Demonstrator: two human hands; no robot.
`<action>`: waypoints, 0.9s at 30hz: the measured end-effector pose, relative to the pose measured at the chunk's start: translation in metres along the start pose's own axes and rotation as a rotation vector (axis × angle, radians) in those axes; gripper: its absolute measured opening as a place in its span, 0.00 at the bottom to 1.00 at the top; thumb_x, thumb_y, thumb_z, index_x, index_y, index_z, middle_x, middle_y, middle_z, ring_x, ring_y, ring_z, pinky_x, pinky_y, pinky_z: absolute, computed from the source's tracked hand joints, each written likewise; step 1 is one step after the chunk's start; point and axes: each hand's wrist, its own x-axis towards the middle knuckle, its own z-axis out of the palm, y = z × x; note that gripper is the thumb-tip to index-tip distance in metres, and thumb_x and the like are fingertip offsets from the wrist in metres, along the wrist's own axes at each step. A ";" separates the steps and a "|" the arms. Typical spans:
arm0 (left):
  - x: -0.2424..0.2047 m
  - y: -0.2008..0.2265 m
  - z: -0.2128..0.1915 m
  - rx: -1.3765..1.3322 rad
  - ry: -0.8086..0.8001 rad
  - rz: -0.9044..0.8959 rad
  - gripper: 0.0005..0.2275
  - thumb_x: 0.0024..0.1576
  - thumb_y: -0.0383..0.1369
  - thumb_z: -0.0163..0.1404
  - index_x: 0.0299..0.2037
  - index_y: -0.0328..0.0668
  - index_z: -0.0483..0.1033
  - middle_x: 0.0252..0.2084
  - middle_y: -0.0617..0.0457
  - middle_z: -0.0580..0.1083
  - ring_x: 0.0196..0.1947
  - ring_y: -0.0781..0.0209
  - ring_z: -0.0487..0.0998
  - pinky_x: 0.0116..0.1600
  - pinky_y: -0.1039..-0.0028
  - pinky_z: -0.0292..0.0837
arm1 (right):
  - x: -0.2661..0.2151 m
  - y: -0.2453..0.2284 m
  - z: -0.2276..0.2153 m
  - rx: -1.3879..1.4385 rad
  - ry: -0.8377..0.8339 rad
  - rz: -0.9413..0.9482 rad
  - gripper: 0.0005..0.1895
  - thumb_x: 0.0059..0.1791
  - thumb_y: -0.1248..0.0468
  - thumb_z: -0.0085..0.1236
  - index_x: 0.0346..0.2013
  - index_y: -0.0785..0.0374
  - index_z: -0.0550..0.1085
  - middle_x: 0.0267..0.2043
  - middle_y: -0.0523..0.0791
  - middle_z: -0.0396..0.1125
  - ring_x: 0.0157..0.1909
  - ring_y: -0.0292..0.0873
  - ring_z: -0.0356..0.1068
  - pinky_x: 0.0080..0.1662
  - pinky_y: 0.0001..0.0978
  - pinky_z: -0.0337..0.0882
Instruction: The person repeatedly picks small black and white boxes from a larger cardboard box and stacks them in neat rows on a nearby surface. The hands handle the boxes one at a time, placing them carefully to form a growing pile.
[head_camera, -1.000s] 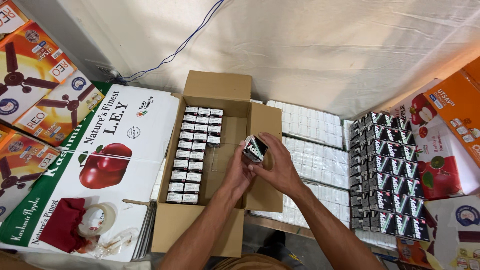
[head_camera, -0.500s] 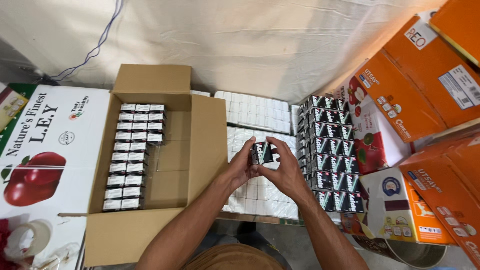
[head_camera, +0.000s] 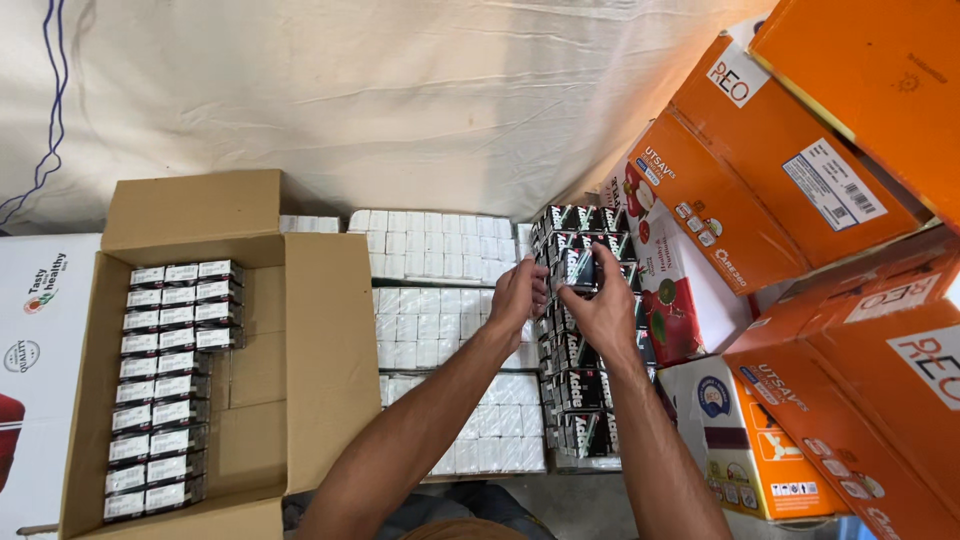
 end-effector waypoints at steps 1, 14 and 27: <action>0.002 0.008 0.006 0.002 0.001 0.000 0.20 0.63 0.48 0.43 0.44 0.37 0.76 0.27 0.55 0.70 0.20 0.68 0.72 0.23 0.80 0.71 | 0.013 0.008 0.001 0.002 -0.001 0.001 0.45 0.40 0.61 0.71 0.70 0.60 0.62 0.65 0.61 0.63 0.64 0.67 0.65 0.61 0.58 0.68; 0.055 0.042 0.040 0.123 -0.213 0.097 0.47 0.59 0.70 0.17 0.77 0.35 0.38 0.79 0.35 0.36 0.78 0.35 0.30 0.76 0.42 0.26 | 0.135 0.062 0.035 -0.219 -0.077 0.093 0.46 0.40 0.43 0.69 0.71 0.46 0.64 0.66 0.49 0.66 0.69 0.56 0.59 0.64 0.57 0.58; 0.098 0.013 0.031 0.117 -0.228 0.124 0.46 0.61 0.69 0.18 0.77 0.35 0.38 0.79 0.32 0.37 0.77 0.29 0.31 0.74 0.35 0.28 | 0.141 0.059 0.037 -0.199 -0.143 0.038 0.45 0.45 0.41 0.65 0.73 0.50 0.60 0.70 0.50 0.63 0.70 0.56 0.55 0.65 0.62 0.53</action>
